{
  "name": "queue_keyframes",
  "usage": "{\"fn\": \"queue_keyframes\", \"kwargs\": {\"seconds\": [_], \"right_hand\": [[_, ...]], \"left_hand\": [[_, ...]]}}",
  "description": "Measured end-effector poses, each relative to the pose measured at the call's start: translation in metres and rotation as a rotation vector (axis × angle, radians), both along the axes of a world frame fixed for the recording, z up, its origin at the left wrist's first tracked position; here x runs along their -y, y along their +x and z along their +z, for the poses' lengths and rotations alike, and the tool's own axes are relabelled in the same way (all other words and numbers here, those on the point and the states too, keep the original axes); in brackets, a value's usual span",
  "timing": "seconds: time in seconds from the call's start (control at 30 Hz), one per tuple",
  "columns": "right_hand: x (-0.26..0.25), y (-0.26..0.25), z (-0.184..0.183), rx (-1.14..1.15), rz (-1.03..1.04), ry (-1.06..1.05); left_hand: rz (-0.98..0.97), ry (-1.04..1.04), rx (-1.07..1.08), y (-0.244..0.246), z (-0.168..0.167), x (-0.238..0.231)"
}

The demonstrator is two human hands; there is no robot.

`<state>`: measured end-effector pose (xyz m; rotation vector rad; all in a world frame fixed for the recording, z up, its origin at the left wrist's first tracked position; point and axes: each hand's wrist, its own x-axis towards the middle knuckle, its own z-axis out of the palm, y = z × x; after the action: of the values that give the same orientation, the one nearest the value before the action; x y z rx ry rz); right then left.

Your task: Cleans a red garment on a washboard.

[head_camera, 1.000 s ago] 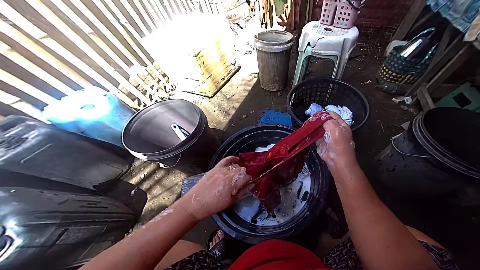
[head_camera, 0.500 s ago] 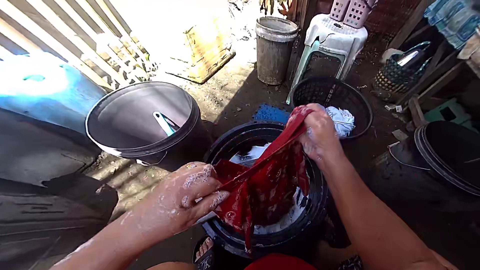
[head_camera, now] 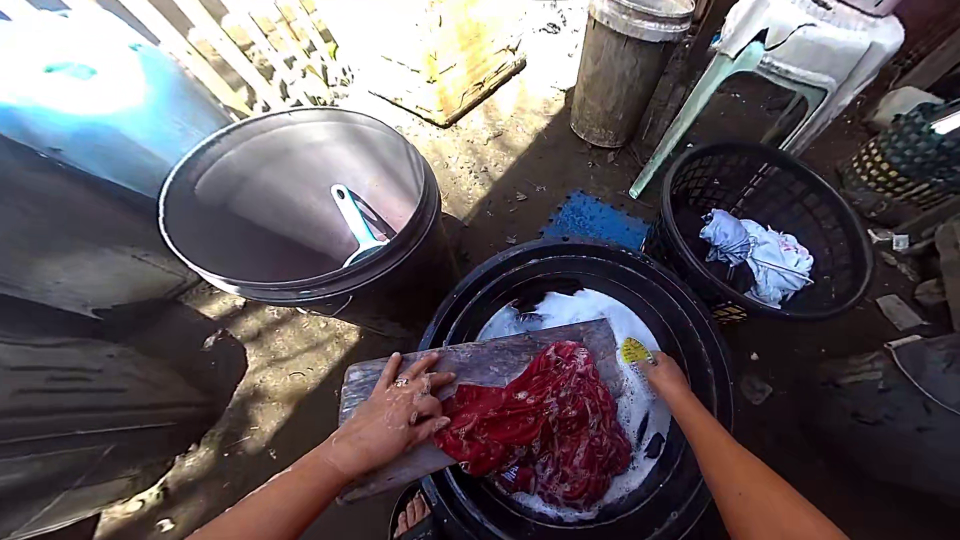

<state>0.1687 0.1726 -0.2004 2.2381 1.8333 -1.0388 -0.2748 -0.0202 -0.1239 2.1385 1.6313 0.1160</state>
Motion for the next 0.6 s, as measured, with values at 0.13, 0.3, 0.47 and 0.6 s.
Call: {"fn": "queue_keyframes", "kwargs": {"seconds": [0.13, 0.3, 0.47, 0.6], "right_hand": [[0.021, -0.017, 0.013, 0.100, 0.265, 0.274], [0.045, -0.014, -0.001, -0.081, 0.261, 0.331], [0.046, -0.016, -0.007, -0.157, 0.038, 0.142], [0.033, -0.018, 0.003, -0.101, 0.011, 0.037]], "left_hand": [[-0.012, 0.090, 0.014, -0.002, -0.004, 0.009], [0.023, 0.082, -0.033, 0.001, 0.000, 0.018], [0.067, 0.020, -0.089, 0.006, 0.006, 0.021], [0.087, 0.000, -0.136, 0.011, 0.010, 0.022]]}}
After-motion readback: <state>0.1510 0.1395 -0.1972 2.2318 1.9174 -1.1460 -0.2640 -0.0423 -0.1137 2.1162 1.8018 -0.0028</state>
